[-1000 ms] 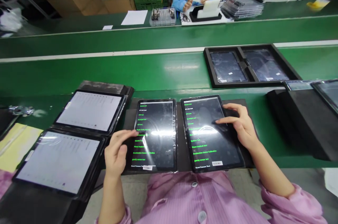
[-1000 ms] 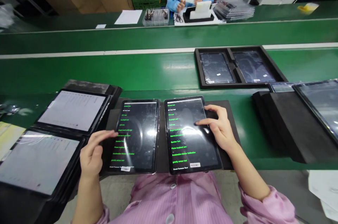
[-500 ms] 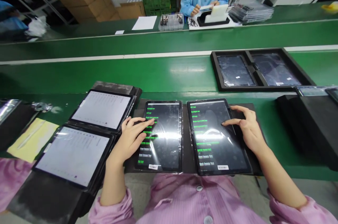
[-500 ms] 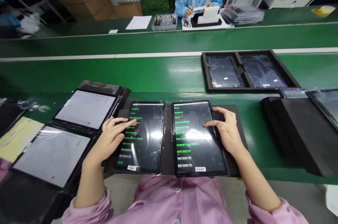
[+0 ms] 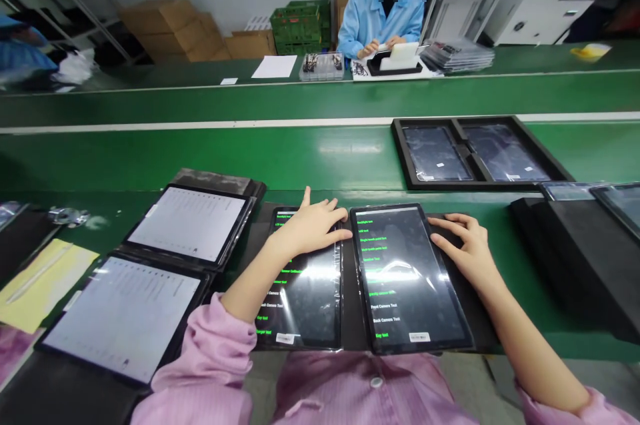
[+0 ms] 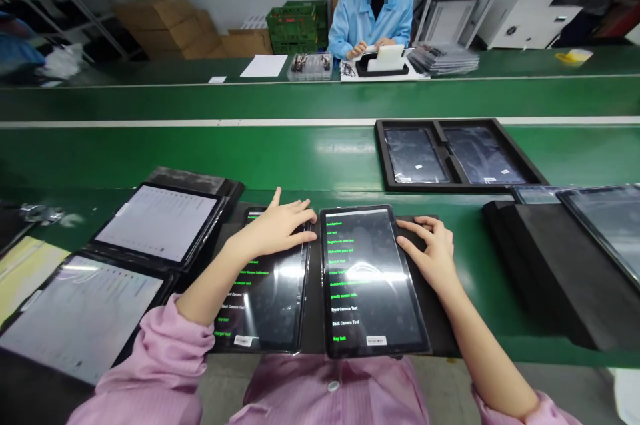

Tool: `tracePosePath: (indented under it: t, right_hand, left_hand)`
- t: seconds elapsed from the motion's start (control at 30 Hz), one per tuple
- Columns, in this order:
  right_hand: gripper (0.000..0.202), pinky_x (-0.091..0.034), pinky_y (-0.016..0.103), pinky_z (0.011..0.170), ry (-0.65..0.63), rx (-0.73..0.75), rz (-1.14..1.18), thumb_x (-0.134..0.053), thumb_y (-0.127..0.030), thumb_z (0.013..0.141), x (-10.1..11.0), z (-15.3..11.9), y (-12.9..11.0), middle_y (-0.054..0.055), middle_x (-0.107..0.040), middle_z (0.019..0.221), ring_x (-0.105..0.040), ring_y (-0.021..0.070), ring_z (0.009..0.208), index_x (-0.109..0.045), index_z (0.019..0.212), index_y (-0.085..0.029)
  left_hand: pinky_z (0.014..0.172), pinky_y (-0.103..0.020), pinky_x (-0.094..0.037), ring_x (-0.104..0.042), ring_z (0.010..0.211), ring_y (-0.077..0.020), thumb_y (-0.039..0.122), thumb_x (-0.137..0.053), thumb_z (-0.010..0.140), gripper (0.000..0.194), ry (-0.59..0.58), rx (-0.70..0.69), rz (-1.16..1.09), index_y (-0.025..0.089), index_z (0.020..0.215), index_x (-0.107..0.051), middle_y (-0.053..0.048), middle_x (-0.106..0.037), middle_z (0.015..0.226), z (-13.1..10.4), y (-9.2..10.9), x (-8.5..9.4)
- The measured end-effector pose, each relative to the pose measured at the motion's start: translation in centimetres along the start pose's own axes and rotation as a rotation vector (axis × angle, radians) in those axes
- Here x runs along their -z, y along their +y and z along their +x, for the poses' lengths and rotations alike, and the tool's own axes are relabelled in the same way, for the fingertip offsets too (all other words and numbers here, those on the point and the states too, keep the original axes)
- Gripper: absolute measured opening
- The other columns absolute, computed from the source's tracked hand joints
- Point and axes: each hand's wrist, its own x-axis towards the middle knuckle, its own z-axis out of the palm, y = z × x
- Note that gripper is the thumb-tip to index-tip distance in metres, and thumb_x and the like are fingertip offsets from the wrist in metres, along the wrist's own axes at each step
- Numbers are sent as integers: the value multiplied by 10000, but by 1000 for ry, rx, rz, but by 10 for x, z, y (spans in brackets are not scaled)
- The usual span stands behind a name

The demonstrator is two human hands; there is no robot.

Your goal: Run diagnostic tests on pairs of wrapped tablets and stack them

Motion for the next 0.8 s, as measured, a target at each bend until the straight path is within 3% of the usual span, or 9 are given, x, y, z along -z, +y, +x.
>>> tracePosePath:
  t: [0.07, 0.2, 0.57, 0.8]
  right_hand:
    - [408, -393, 565, 1063, -32, -33, -33, -589, -618, 896, 0, 4, 1, 96, -579, 1210, -544, 346, 1147, -806, 1119, -355]
    - [400, -387, 582, 1067, -49, -67, -59, -604, -622, 876, 1, 6, 3, 86, -581, 1213, -539, 354, 1154, -797, 1131, -382]
    - [468, -347, 608, 1086, 12, -9, 34, -638, -729, 813, 0, 3, 9, 107, -616, 1148, -589, 361, 1122, -766, 787, -280]
    - [495, -369, 580, 1063, 24, -12, 46, -635, -753, 820, 1, 4, 1, 104, -628, 1143, -604, 348, 1118, -781, 793, -281]
  left_hand:
    - [1255, -743, -39, -474, 1498, -355, 558, -473, 1073, 452, 33, 0, 33, 191, 1256, -663, -236, -572, 1524, 0, 3, -3]
    - [1224, -789, -51, -415, 1531, -387, 599, -477, 1058, 486, 43, -4, 31, 205, 1287, -647, -255, -498, 1585, -5, 1, -8]
    - [1169, -857, -33, -167, 1613, -440, 484, -529, 1063, 312, -77, -46, -61, 252, 1200, -688, -212, -350, 1690, -14, 0, -4]
    - [1173, -854, -71, -209, 1600, -451, 416, -505, 1081, 279, -44, -29, -24, 247, 1180, -704, -198, -350, 1694, -12, 1, -7]
